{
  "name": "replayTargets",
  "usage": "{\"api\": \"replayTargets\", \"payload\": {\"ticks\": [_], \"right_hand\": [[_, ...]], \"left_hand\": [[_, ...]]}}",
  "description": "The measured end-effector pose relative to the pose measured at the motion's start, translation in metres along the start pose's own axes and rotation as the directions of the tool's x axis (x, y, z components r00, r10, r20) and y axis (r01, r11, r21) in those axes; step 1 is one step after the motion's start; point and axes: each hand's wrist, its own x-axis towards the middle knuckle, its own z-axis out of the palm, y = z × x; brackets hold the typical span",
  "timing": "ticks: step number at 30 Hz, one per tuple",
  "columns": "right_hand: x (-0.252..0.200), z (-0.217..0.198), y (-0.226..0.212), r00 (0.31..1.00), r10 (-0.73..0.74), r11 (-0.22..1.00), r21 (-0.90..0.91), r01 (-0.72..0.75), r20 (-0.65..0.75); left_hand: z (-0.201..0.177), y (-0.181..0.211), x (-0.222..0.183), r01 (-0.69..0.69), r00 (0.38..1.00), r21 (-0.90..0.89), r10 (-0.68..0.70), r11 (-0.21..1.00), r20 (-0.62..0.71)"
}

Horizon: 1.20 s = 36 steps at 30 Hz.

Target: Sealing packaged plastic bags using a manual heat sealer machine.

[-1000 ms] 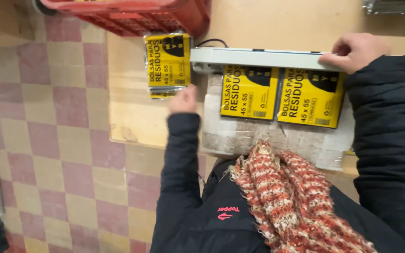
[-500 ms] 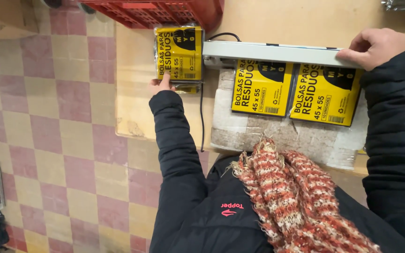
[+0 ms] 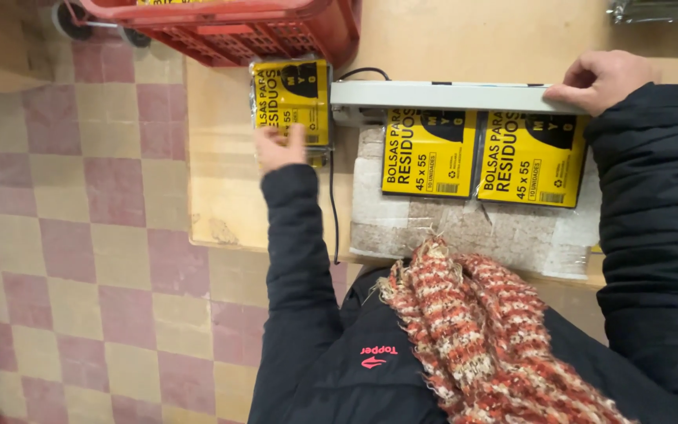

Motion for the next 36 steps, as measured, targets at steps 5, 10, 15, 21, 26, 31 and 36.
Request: {"api": "replayTargets", "payload": {"ticks": [5,10,15,21,26,31,36], "right_hand": [[-0.003,-0.014,-0.021,0.999,0.043,0.999,-0.025,-0.043,0.010],[-0.006,-0.026,-0.037,0.998,0.054,0.996,-0.074,-0.057,-0.044],[-0.008,-0.019,-0.004,0.980,0.029,0.953,0.301,0.031,-0.194],[-0.045,-0.066,-0.011,0.962,-0.008,0.476,0.845,0.244,-0.273],[-0.082,-0.062,-0.050,0.989,0.136,0.721,0.680,-0.135,0.053],[-0.105,0.007,-0.050,0.876,0.432,0.897,0.002,-0.442,-0.214],[-0.097,0.045,-0.032,0.894,0.419,0.905,0.150,-0.398,-0.158]], "left_hand": [[0.038,0.048,-0.080,-0.264,0.897,0.174,0.175,0.949,0.407],[0.070,0.072,-0.109,-0.529,0.820,0.148,0.459,0.835,0.342],[0.089,0.071,-0.104,-0.444,0.849,0.244,0.318,0.862,0.422],[0.086,0.079,-0.099,-0.337,0.870,0.132,0.254,0.932,0.422],[0.104,0.057,-0.090,-0.331,0.862,0.154,0.232,0.931,0.451],[0.107,0.028,-0.107,-0.316,0.827,-0.042,0.296,0.948,0.478],[0.119,-0.011,-0.116,-0.254,0.764,-0.528,0.502,0.811,0.404]]}}
